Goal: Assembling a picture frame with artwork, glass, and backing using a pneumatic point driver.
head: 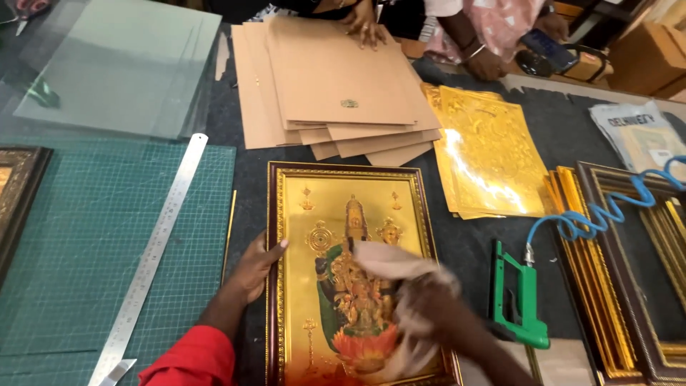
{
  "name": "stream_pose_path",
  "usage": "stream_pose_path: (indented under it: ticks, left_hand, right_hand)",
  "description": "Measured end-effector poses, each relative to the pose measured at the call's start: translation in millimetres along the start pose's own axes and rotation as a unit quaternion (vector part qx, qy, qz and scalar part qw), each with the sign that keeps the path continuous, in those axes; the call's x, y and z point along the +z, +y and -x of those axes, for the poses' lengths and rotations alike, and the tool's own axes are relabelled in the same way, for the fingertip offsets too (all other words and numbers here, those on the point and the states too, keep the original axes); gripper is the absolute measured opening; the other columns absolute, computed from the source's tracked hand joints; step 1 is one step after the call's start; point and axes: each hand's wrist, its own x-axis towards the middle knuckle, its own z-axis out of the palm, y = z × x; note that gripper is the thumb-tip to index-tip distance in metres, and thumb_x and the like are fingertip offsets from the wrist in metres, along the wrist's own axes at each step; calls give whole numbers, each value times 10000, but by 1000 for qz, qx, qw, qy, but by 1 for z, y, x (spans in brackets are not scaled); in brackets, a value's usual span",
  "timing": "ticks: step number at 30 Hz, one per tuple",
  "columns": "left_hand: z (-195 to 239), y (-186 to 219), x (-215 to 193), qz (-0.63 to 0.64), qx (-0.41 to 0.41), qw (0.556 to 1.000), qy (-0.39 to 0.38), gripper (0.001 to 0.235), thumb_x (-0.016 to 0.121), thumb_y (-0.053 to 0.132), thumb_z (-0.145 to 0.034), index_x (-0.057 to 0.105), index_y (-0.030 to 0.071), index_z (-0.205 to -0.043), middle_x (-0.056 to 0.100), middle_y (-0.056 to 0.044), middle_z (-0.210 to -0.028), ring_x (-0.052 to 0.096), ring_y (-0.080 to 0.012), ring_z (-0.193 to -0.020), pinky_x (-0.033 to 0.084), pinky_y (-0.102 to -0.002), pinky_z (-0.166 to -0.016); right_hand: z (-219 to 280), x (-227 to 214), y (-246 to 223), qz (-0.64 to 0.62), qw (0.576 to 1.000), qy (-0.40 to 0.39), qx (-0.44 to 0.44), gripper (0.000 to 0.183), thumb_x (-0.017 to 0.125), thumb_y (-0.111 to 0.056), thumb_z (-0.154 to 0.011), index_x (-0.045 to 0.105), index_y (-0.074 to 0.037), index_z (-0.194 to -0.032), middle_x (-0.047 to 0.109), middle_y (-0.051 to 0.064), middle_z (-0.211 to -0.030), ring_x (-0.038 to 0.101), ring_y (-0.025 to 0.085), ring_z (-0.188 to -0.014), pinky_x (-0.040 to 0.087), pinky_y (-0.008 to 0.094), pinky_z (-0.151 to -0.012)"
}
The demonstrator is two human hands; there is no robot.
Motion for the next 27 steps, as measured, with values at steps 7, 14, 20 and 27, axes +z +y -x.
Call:
stream_pose_path:
  ticks: [7,14,20,27]
  left_hand:
    - [1,-7,6,0,38,999,3,606,762,160,-843,519,5,-1375,709,-147,-1173,723,-230,-1008,618,-389,-852]
    - [18,-2,13,31,63,997,44,531,765,152,-852,555,-9,-1312,719,-157,-1070,736,-242,-889,629,-401,-759]
    - [34,25,38,41,109,993,-29,534,762,151,-864,549,-10,-1327,713,-123,-1052,724,-205,-887,626,-375,-759]
    - [25,64,52,-9,141,988,-63,445,651,307,-979,585,1,-1295,702,-80,-1027,690,-143,-853,597,-323,-735]
  right_hand:
    - [41,-74,-75,344,759,553,2,378,672,-176,-860,664,-14,-1201,653,254,-1186,633,418,-1116,514,467,-958]
    - [29,-7,-50,56,843,534,22,474,681,-274,-912,618,-33,-1315,687,187,-1191,697,294,-1079,550,370,-905]
    - [24,9,25,-271,861,409,132,393,612,-232,-1069,654,-26,-1401,642,198,-1056,554,224,-899,476,386,-779]
    - [28,-15,101,-354,824,441,-37,433,582,-258,-994,572,12,-1332,694,30,-1099,632,124,-988,491,345,-886]
